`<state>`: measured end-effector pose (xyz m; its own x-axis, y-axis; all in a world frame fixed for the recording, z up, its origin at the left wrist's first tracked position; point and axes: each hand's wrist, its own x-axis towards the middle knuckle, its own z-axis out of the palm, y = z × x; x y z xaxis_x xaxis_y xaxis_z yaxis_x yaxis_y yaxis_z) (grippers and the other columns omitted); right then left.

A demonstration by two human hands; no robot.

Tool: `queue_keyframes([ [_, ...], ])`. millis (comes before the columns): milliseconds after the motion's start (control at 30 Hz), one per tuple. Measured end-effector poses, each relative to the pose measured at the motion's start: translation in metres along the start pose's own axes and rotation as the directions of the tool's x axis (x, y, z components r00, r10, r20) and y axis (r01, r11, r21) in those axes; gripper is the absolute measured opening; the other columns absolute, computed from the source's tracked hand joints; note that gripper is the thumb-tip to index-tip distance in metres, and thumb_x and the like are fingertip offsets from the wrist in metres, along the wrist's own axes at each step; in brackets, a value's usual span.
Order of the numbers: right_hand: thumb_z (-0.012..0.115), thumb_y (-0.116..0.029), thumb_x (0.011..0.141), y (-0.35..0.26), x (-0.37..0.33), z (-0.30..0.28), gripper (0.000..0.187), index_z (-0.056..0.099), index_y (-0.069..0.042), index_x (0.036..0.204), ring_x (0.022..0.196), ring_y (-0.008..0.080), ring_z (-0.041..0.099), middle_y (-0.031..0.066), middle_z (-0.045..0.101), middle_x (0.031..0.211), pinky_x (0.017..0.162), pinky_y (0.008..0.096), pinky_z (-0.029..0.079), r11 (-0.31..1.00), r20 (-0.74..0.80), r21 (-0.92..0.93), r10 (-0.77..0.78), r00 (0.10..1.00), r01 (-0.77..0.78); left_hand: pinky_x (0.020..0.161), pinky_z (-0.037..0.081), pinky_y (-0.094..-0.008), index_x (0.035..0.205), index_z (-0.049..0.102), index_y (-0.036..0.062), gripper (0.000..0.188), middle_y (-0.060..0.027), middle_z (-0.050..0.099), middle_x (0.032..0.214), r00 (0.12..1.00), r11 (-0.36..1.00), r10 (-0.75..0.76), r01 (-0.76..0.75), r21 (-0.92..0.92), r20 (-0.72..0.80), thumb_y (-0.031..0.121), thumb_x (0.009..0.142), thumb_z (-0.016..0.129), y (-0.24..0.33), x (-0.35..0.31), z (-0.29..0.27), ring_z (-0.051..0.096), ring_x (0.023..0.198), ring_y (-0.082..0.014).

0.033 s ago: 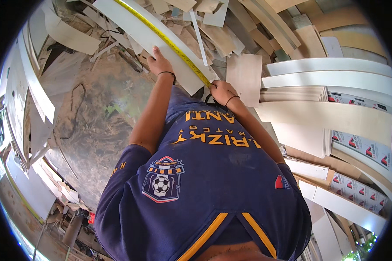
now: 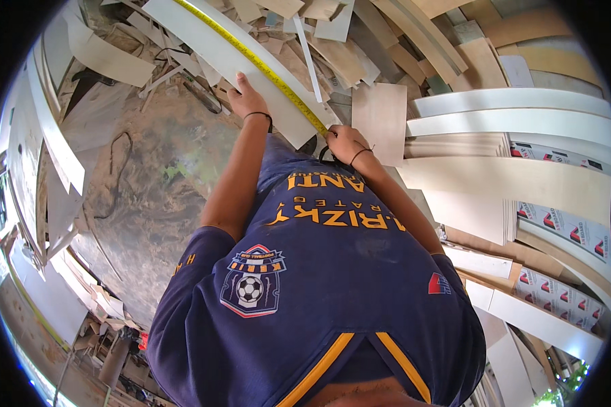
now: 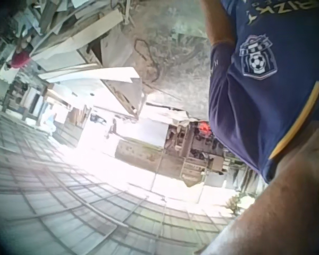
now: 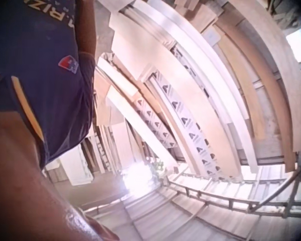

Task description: The person picks up and moves several wood boards from a pile, organizes them, and measures one with a tape measure.

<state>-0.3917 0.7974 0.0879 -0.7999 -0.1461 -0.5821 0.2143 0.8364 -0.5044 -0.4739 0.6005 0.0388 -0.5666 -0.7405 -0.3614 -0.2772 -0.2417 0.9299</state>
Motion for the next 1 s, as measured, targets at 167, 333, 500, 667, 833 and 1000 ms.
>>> queue_keyframes([
  [167, 0.039, -0.027, 0.076, 0.002, -0.003, -0.007, 0.032, 0.06, -0.005, 0.087, 0.086, 0.0357, 0.054, 0.021, 0.057, 0.088, 0.077, 0.0409, 0.042, 0.999, -0.021, 0.009, 0.037, 0.999, -0.036, 0.055, 0.042, -0.029, 0.072, 0.042, 0.0003, 0.044, -0.0077, 0.049, 0.066, 0.999, 0.999, 0.033, -0.033, -0.026, 0.022, 0.042, 0.079, 0.054, 0.0, -0.001, 0.009, 0.048, 0.059, -0.0153],
  [333, 0.039, -0.027, 0.076, -0.001, 0.0, -0.01, 0.032, 0.059, -0.004, 0.087, 0.086, 0.0359, 0.054, 0.0219, 0.057, 0.087, 0.076, 0.0406, 0.042, 0.999, 0.005, 0.034, 0.004, 1.0, -0.004, 0.057, 0.042, -0.031, 0.075, 0.046, -0.0015, 0.043, -0.01, 0.052, 0.068, 0.999, 0.998, 0.037, -0.038, 0.047, 0.003, 0.04, 0.079, 0.054, -0.002, 0.002, 0.007, 0.049, 0.061, -0.0171],
  [500, 0.046, -0.029, 0.075, 0.031, 0.017, 0.001, 0.033, 0.06, 0.001, 0.081, 0.072, 0.0302, 0.057, 0.0214, 0.058, 0.075, 0.066, 0.0336, 0.044, 0.983, 0.116, 0.179, -0.07, 0.991, 0.049, 0.066, 0.04, -0.0382, 0.08, 0.051, -0.003, 0.042, -0.0193, 0.055, 0.074, 0.991, 0.918, 0.133, -0.115, 0.378, -0.02, 0.039, 0.079, 0.053, -0.001, 0.0, 0.009, 0.053, 0.069, -0.029],
  [667, 0.043, -0.015, 0.078, 0.099, 0.028, 0.03, 0.022, 0.059, 0.0, 0.079, 0.068, 0.026, 0.056, 0.0156, 0.058, 0.078, 0.065, 0.0311, 0.044, 0.91, 0.162, 0.367, -0.267, 0.95, 0.194, 0.073, 0.04, -0.0391, 0.086, 0.051, -0.0022, 0.045, -0.0213, 0.056, 0.086, 0.993, 0.868, -0.115, 0.087, 0.49, 0.028, 0.042, 0.078, 0.051, -0.028, 0.003, -0.004, 0.053, 0.083, -0.0349],
  [833, 0.042, -0.023, 0.083, 0.096, 0.01, 0.017, 0.027, 0.056, 0.0, 0.082, 0.067, 0.0157, 0.054, 0.0073, 0.057, 0.074, 0.063, 0.0261, 0.044, 0.605, 0.323, 0.756, -0.012, 0.946, -0.251, 0.084, 0.039, -0.037, 0.107, 0.049, -0.0021, 0.055, -0.0232, 0.051, 0.106, 0.936, 0.744, -0.351, 0.281, 0.606, -0.003, 0.045, 0.077, 0.05, -0.094, 0.011, -0.027, 0.047, 0.103, -0.0345],
  [1000, 0.051, -0.03, 0.08, 0.102, 0.009, -0.001, 0.039, 0.053, 0.007, 0.09, 0.071, 0.0154, 0.055, 0.0117, 0.058, 0.08, 0.066, 0.0273, 0.044, 0.834, 0.266, 0.49, 0.132, 0.955, -0.252, 0.088, 0.037, -0.035, 0.111, 0.047, -0.0038, 0.06, -0.0225, 0.047, 0.113, 0.777, 0.596, -0.623, 0.55, 0.585, -0.096, 0.046, 0.078, 0.048, -0.128, 0.009, -0.026, 0.044, 0.108, -0.0336],
])
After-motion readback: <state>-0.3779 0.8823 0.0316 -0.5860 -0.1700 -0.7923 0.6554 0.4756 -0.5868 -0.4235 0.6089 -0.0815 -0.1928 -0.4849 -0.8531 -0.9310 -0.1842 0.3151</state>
